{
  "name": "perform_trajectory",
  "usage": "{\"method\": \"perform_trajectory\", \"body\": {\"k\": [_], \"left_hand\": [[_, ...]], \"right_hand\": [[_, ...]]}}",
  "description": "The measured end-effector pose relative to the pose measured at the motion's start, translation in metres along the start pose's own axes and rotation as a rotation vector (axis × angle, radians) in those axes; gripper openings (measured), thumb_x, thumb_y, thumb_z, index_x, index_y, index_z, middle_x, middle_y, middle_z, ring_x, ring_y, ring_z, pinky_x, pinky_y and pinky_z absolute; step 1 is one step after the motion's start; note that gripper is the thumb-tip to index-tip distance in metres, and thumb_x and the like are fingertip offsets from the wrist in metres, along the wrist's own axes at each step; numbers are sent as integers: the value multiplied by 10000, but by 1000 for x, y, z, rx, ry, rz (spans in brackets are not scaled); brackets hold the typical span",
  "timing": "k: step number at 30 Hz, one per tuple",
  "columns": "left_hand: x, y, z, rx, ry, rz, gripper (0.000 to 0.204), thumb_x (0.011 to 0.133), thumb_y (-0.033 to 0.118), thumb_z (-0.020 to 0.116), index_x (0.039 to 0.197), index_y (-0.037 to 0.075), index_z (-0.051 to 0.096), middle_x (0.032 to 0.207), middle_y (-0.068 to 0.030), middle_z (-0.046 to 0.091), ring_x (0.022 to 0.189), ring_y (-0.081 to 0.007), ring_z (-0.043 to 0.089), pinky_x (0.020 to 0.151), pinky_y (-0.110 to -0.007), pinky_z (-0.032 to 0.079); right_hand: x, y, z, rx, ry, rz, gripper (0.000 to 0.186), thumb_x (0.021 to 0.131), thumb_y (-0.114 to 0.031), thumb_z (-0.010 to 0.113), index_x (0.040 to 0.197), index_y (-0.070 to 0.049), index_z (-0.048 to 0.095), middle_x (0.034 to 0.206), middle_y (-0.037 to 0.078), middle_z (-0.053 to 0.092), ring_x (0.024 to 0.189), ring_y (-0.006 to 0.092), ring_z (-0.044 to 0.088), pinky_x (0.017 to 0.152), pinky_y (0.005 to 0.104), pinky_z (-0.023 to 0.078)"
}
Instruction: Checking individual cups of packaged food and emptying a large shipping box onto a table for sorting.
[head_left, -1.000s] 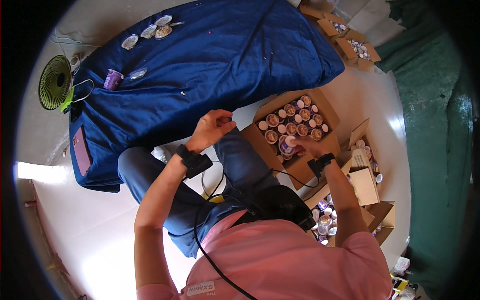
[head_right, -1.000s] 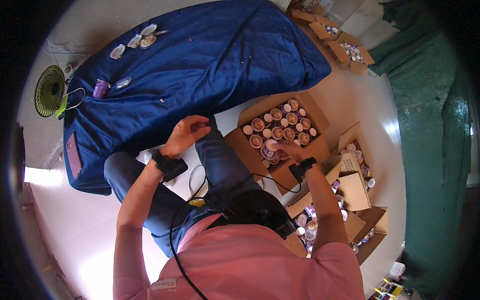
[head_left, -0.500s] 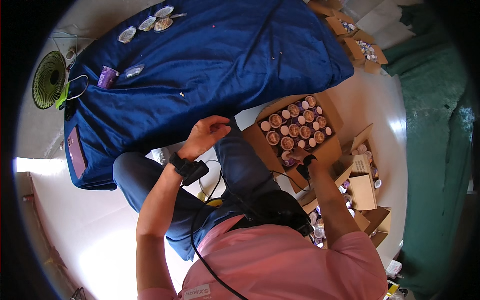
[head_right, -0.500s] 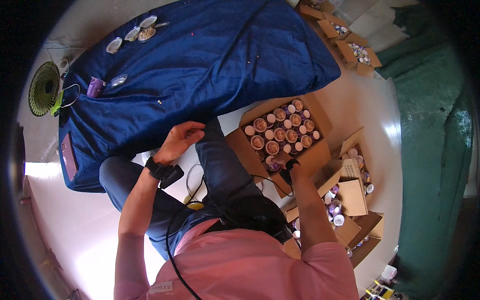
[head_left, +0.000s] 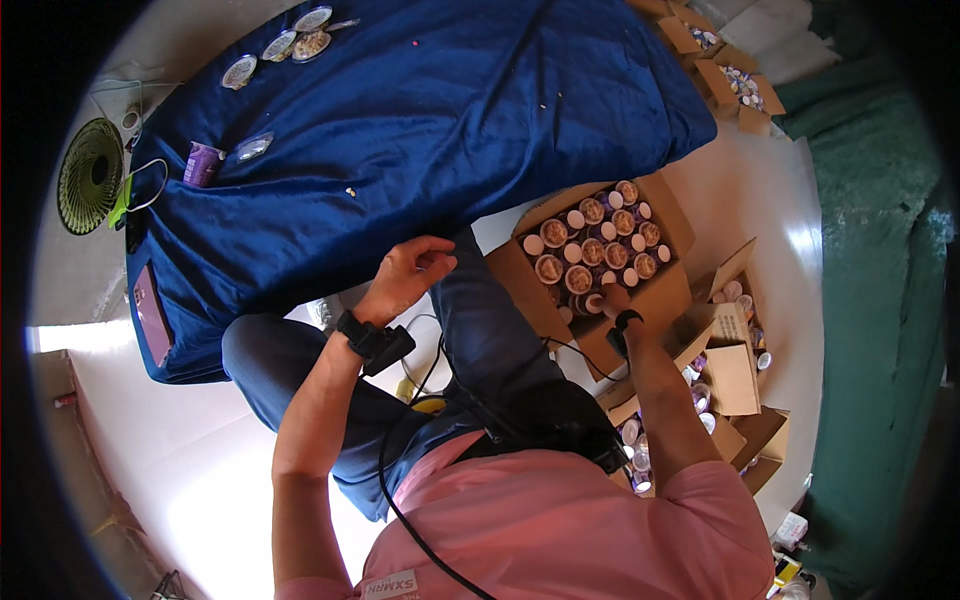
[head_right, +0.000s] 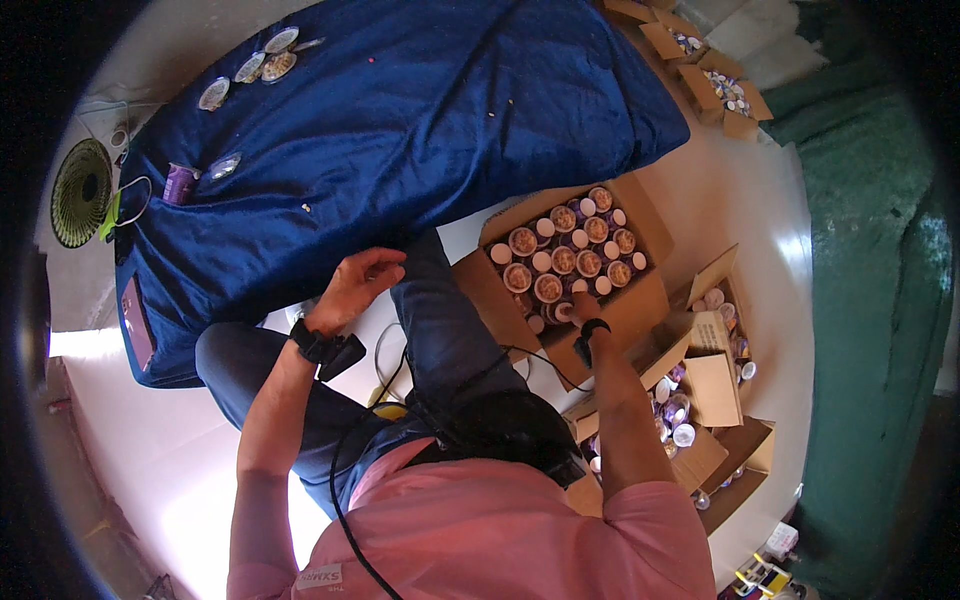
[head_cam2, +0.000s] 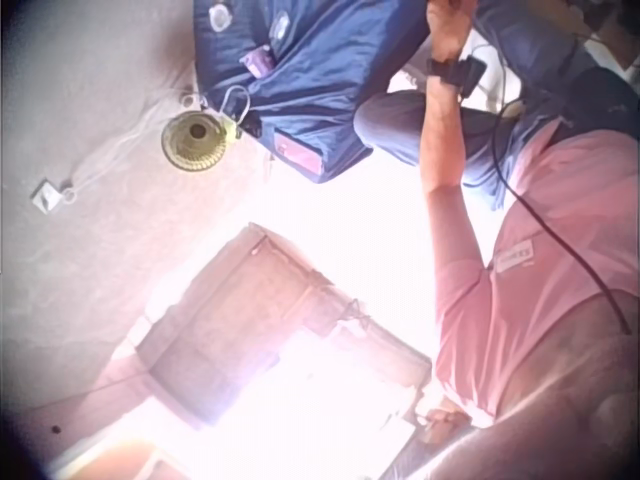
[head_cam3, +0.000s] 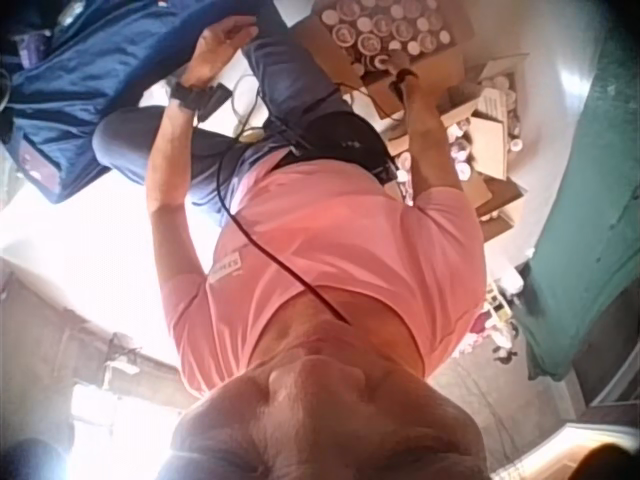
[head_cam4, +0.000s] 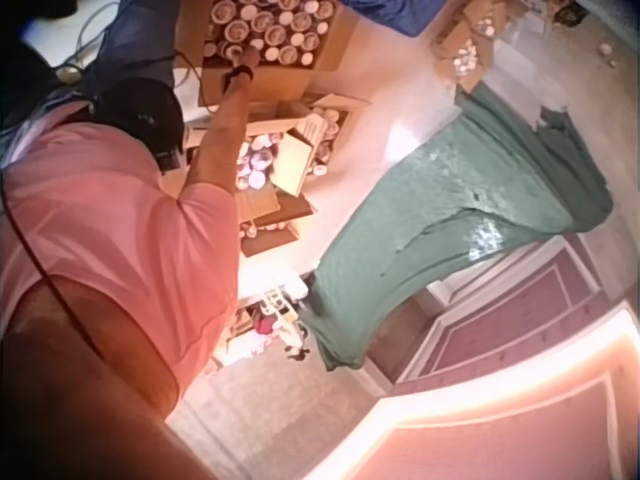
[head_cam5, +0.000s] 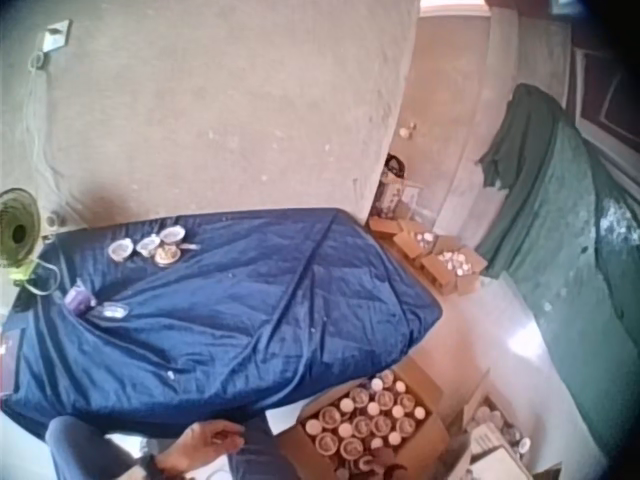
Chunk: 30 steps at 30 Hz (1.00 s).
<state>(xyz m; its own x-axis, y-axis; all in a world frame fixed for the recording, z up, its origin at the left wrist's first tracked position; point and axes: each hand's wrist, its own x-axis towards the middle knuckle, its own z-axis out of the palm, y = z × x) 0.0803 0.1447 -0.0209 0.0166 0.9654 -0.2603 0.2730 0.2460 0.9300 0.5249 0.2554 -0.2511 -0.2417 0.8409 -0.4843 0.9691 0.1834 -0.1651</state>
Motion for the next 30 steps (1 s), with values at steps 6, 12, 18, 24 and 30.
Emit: {"method": "perform_trajectory", "body": {"k": [6, 12, 18, 24, 30], "left_hand": [[1, -5, -1, -63, -17, 50, 292, 869, 158, 658, 1121, 14, 620, 958, -69, 661, 883, -124, 600, 788, -271, 482], [-6, -9, -3, -105, 100, 209, 273, 841, 153, 685, 1068, 12, 629, 833, -45, 628, 738, -103, 598, 663, -254, 503], [-12, 40, -30, -197, 137, 256, 274, 851, 138, 664, 1079, -8, 621, 862, -84, 643, 779, -129, 618, 712, -269, 513], [1, 60, -91, -109, 296, 373, 270, 843, 141, 665, 1052, -27, 634, 899, -117, 656, 819, -163, 642, 720, -276, 514], [-4, 57, -177, -61, 600, 467, 237, 848, 117, 664, 1035, -26, 638, 874, -95, 670, 783, -122, 621, 702, -255, 502]], "right_hand": [[11, -2, 0, -160, 22, 49, 231, 776, -248, 681, 812, -22, 645, 827, 189, 636, 836, 356, 628, 714, 455, 505], [-4, -60, -59, -162, 141, -188, 233, 777, -279, 638, 775, -49, 668, 788, 174, 649, 775, 351, 628, 693, 448, 496], [-60, -215, -218, 583, -83, -568, 197, 895, -183, 600, 863, 5, 650, 659, 63, 612, 594, 120, 570, 539, 288, 429], [-65, -349, -293, 629, -141, -784, 199, 912, -166, 581, 959, 20, 633, 800, 52, 648, 694, 103, 611, 626, 244, 487], [-25, -443, -308, 589, -138, -895, 205, 893, -187, 610, 950, 7, 639, 805, 49, 650, 706, 109, 614, 637, 248, 490]]}}
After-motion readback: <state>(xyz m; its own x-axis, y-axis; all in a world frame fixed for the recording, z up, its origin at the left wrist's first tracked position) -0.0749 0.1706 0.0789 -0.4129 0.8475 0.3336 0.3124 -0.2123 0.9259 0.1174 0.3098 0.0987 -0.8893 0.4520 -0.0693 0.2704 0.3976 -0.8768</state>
